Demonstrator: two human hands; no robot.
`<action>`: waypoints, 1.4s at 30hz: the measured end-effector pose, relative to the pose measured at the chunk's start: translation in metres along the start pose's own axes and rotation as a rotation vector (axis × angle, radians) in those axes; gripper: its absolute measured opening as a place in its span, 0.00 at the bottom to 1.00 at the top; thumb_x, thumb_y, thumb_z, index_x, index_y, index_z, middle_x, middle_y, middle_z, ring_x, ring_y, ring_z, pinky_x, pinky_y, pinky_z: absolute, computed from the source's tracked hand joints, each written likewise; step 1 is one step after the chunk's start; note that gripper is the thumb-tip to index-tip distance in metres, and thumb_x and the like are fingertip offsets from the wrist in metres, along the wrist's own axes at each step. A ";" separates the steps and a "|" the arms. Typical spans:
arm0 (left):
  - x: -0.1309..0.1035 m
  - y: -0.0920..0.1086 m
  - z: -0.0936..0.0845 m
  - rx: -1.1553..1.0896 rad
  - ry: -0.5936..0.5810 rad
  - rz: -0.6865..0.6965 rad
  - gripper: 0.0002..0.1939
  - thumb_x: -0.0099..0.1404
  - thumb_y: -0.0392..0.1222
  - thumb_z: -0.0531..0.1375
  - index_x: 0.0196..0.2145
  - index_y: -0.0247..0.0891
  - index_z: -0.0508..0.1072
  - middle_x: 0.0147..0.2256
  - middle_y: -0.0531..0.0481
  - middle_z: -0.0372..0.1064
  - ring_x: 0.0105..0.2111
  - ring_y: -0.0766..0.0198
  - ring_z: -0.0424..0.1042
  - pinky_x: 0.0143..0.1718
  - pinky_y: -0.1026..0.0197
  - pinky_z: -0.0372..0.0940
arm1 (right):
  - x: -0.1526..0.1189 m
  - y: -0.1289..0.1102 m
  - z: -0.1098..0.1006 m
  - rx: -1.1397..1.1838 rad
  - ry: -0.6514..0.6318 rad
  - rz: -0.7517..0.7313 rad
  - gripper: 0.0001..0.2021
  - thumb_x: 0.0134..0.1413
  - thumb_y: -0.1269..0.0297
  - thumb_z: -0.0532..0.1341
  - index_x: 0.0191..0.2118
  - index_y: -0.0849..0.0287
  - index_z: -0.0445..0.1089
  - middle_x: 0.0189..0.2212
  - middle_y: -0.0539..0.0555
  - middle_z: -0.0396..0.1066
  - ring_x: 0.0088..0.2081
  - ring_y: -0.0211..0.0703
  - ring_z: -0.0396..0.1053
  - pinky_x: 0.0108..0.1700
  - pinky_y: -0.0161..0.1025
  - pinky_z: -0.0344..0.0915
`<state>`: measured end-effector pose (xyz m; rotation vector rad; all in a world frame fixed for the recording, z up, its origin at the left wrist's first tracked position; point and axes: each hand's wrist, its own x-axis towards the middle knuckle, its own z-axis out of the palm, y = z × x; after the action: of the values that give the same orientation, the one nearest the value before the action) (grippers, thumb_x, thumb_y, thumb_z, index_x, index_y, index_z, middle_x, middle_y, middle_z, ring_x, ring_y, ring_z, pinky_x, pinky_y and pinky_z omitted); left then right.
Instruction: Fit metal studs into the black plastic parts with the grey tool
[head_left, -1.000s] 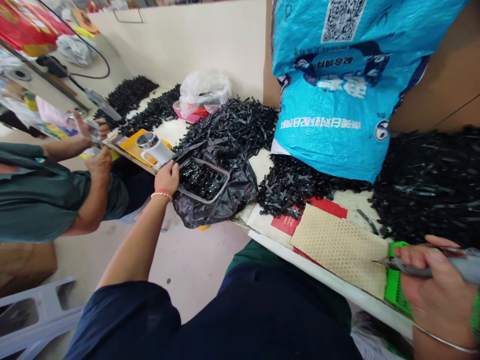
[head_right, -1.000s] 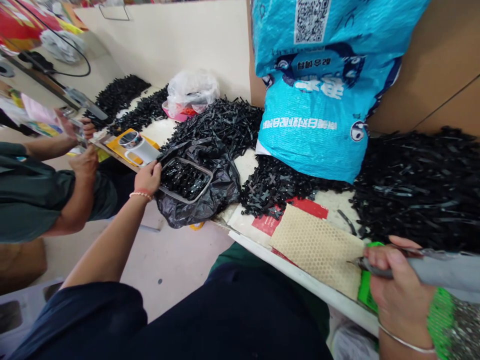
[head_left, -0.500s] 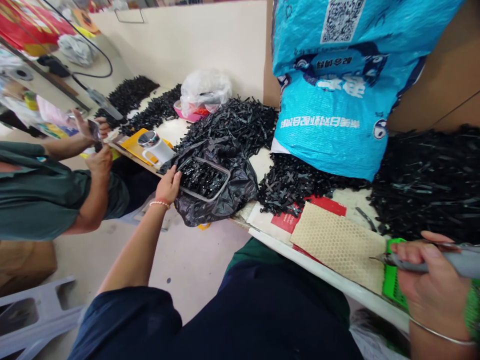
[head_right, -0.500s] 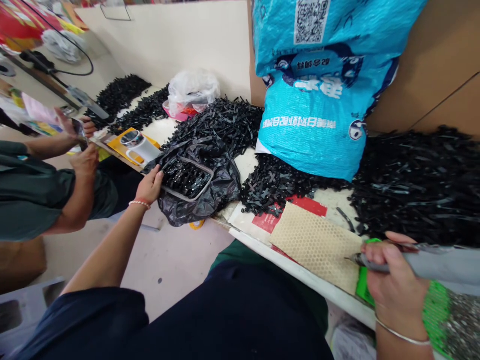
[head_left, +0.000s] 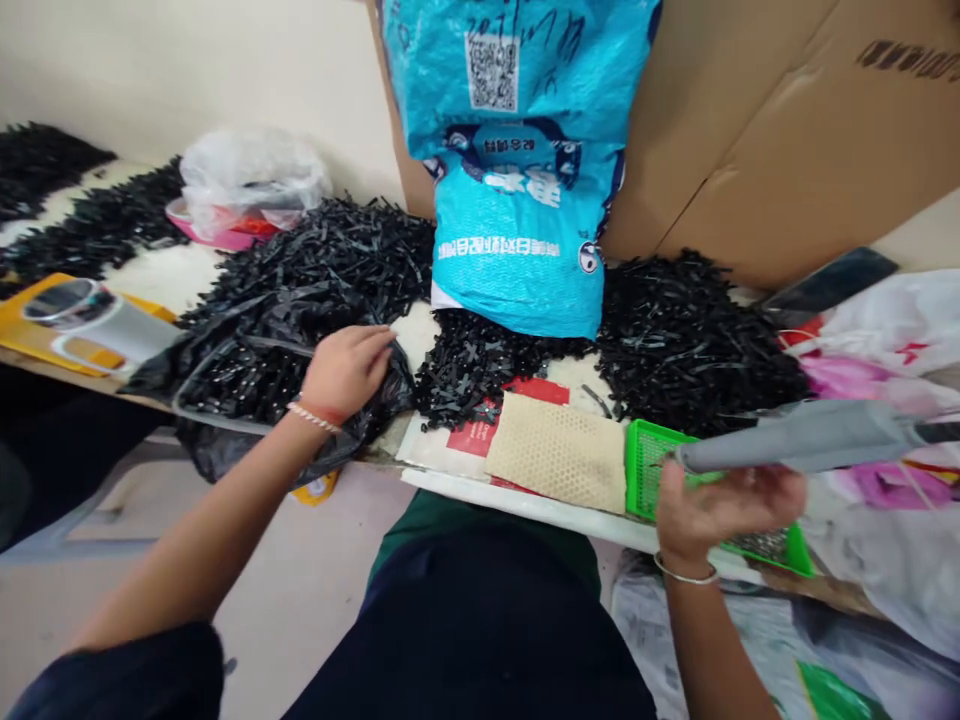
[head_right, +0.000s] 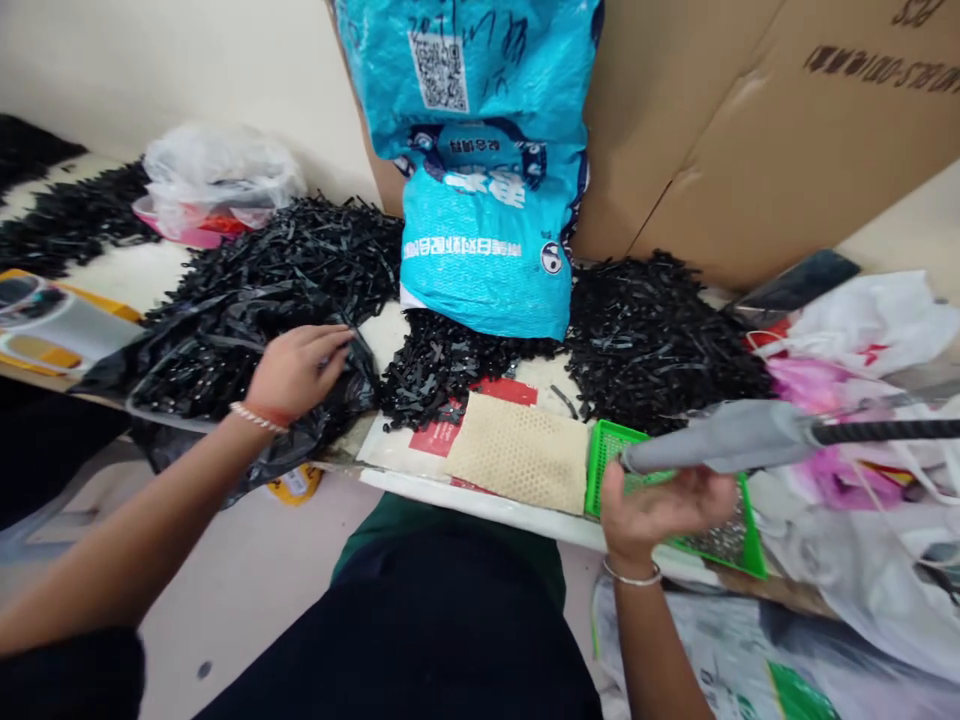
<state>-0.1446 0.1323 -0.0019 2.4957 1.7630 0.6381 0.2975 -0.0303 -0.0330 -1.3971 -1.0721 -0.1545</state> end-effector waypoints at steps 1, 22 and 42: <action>0.016 0.006 0.010 0.020 -0.044 -0.008 0.23 0.70 0.43 0.48 0.53 0.34 0.77 0.54 0.38 0.74 0.54 0.49 0.71 0.60 0.48 0.61 | -0.006 0.002 -0.007 -0.116 0.020 -0.284 0.37 0.31 0.61 0.76 0.48 0.46 0.57 0.51 0.54 0.58 0.60 0.56 0.56 0.57 0.57 0.65; 0.148 -0.028 0.094 0.381 -0.398 -0.508 0.19 0.68 0.30 0.50 0.47 0.25 0.79 0.45 0.25 0.76 0.47 0.46 0.78 0.42 0.54 0.70 | 0.063 0.060 0.091 -0.844 -1.296 -0.299 0.14 0.64 0.66 0.55 0.49 0.60 0.75 0.42 0.61 0.77 0.43 0.51 0.75 0.45 0.43 0.67; 0.080 0.003 -0.002 0.303 -0.055 -0.375 0.18 0.68 0.41 0.51 0.43 0.33 0.80 0.40 0.34 0.79 0.41 0.46 0.78 0.39 0.54 0.70 | 0.046 -0.008 0.087 -0.151 -1.142 0.124 0.13 0.62 0.60 0.52 0.43 0.58 0.71 0.35 0.56 0.72 0.38 0.47 0.70 0.43 0.43 0.65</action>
<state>-0.1204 0.2040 0.0258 2.2119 2.3707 0.2931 0.2729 0.0634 -0.0123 -1.7002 -1.9010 0.7590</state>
